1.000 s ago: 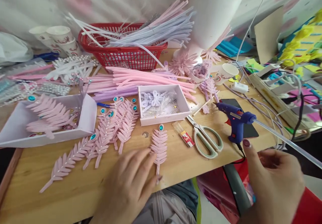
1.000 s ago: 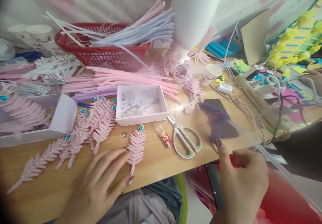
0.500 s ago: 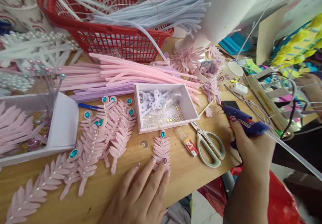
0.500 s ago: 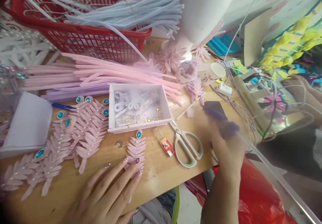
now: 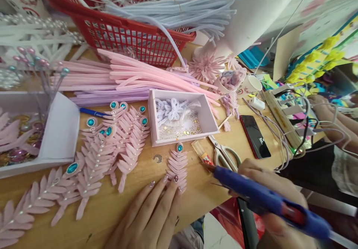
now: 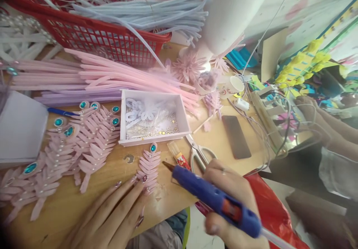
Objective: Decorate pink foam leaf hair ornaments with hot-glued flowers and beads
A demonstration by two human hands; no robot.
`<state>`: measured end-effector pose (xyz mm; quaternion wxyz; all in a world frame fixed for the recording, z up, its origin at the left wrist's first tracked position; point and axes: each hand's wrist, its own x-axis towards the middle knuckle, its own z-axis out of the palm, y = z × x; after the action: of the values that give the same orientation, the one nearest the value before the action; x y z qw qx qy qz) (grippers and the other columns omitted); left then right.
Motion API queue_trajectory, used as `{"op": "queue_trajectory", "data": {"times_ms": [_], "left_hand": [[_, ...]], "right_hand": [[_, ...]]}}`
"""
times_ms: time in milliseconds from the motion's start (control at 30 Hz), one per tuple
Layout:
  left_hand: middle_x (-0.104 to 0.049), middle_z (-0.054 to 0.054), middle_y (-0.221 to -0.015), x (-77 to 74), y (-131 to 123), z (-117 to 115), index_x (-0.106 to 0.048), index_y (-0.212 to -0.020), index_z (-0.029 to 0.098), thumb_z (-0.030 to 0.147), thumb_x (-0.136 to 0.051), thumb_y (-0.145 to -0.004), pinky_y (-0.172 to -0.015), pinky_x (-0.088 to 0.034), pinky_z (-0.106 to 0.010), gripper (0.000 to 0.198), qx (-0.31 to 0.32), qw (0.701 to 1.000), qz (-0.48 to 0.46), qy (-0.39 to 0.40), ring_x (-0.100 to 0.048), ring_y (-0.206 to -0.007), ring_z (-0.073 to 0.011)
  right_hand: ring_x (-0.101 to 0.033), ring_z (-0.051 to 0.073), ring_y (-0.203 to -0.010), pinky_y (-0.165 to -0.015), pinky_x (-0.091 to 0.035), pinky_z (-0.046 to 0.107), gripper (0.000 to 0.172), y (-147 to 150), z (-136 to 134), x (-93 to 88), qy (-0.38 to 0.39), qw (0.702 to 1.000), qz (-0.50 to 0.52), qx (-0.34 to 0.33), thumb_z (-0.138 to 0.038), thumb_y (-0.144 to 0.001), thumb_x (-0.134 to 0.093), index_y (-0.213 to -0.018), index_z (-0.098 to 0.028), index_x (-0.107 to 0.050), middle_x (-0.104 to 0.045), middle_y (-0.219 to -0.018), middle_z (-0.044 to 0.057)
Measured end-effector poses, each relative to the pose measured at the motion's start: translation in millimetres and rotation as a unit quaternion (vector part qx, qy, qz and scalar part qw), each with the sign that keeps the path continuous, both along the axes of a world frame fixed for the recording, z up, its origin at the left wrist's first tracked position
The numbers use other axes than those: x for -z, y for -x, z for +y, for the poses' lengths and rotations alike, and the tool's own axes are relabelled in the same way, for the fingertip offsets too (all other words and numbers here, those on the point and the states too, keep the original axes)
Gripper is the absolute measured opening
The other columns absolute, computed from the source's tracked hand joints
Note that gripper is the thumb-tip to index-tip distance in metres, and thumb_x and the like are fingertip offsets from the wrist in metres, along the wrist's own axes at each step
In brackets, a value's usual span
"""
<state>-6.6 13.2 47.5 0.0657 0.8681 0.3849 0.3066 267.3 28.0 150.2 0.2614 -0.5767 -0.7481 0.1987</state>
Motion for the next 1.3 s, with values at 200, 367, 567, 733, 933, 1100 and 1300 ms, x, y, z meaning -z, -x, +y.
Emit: {"op": "queue_trajectory", "data": {"times_ms": [200,367,567,733,933,1100,1300], "left_hand": [[-0.067,-0.005,-0.142,-4.1,-0.7,-2.9,-0.07,-0.133,0.013,0.011,-0.048,-0.105,-0.132,-0.017,-0.036,0.036,-0.015,1.0,-0.001,0.021,-0.05,-0.138,-0.0226],[-0.066,-0.006,-0.144,-5.8,0.7,0.6,-0.069,-0.136,0.013,0.014,-0.043,-0.107,-0.132,-0.016,-0.039,0.039,0.014,1.0,0.0,0.004,-0.049,-0.14,-0.0233],[-0.065,-0.005,-0.145,-6.0,0.3,1.4,-0.069,-0.137,0.013,0.018,-0.037,-0.11,-0.133,-0.014,-0.041,0.042,0.025,1.0,0.007,-0.001,-0.049,-0.14,-0.0242],[-0.066,-0.004,-0.143,-6.6,0.1,-0.3,-0.072,-0.132,0.014,0.017,-0.044,-0.108,-0.133,-0.013,-0.041,0.037,0.023,1.0,0.012,-0.001,-0.05,-0.138,-0.0235],[-0.066,-0.003,-0.144,-6.3,-0.7,1.2,-0.073,-0.13,0.015,0.017,-0.039,-0.109,-0.133,-0.013,-0.04,0.04,0.024,1.0,0.006,0.008,-0.049,-0.138,-0.0228],[-0.066,-0.002,-0.145,-7.8,-0.6,0.9,-0.071,-0.132,0.015,0.017,-0.04,-0.109,-0.133,-0.012,-0.039,0.039,0.021,1.0,0.006,0.016,-0.049,-0.139,-0.0226],[-0.063,-0.003,-0.149,-7.4,-1.9,1.8,-0.072,-0.131,0.016,0.017,-0.043,-0.108,-0.133,-0.014,-0.04,0.037,0.025,0.999,0.013,0.019,-0.049,-0.14,-0.0236]], "right_hand": [[-0.049,0.014,-0.054,-0.05,-0.036,0.029,0.066,21.6,36.0,18.8,0.012,0.998,0.029,-0.048,-0.079,-0.096,-0.05,-0.067,-0.021,-0.06,-0.054,-0.061,0.001],[-0.045,0.013,-0.052,-0.048,-0.034,0.027,0.061,26.0,32.7,17.4,0.004,0.998,-0.001,-0.068,-0.074,-0.099,-0.051,-0.07,-0.021,-0.059,-0.051,-0.059,-0.001],[-0.045,0.012,-0.052,-0.048,-0.034,0.026,0.061,26.7,34.8,19.5,0.003,0.998,-0.013,-0.059,-0.074,-0.099,-0.052,-0.069,-0.021,-0.055,-0.049,-0.059,-0.003],[-0.044,0.011,-0.05,-0.046,-0.032,0.027,0.06,27.3,36.8,19.4,0.01,0.998,-0.009,-0.055,-0.073,-0.099,-0.053,-0.069,-0.021,-0.056,-0.05,-0.058,-0.002],[-0.043,0.013,-0.049,-0.047,-0.031,0.029,0.06,27.5,38.9,19.4,0.029,0.998,0.0,-0.048,-0.074,-0.097,-0.057,-0.068,-0.021,-0.056,-0.049,-0.058,-0.002],[-0.044,0.012,-0.05,-0.046,-0.032,0.026,0.057,28.6,38.8,20.5,0.015,0.998,0.01,-0.057,-0.071,-0.097,-0.059,-0.07,-0.021,-0.057,-0.049,-0.059,-0.003],[-0.043,0.011,-0.049,-0.046,-0.031,0.026,0.06,26.6,38.4,20.9,0.022,0.998,0.002,-0.053,-0.073,-0.097,-0.058,-0.067,-0.021,-0.054,-0.048,-0.058,-0.003]]}}
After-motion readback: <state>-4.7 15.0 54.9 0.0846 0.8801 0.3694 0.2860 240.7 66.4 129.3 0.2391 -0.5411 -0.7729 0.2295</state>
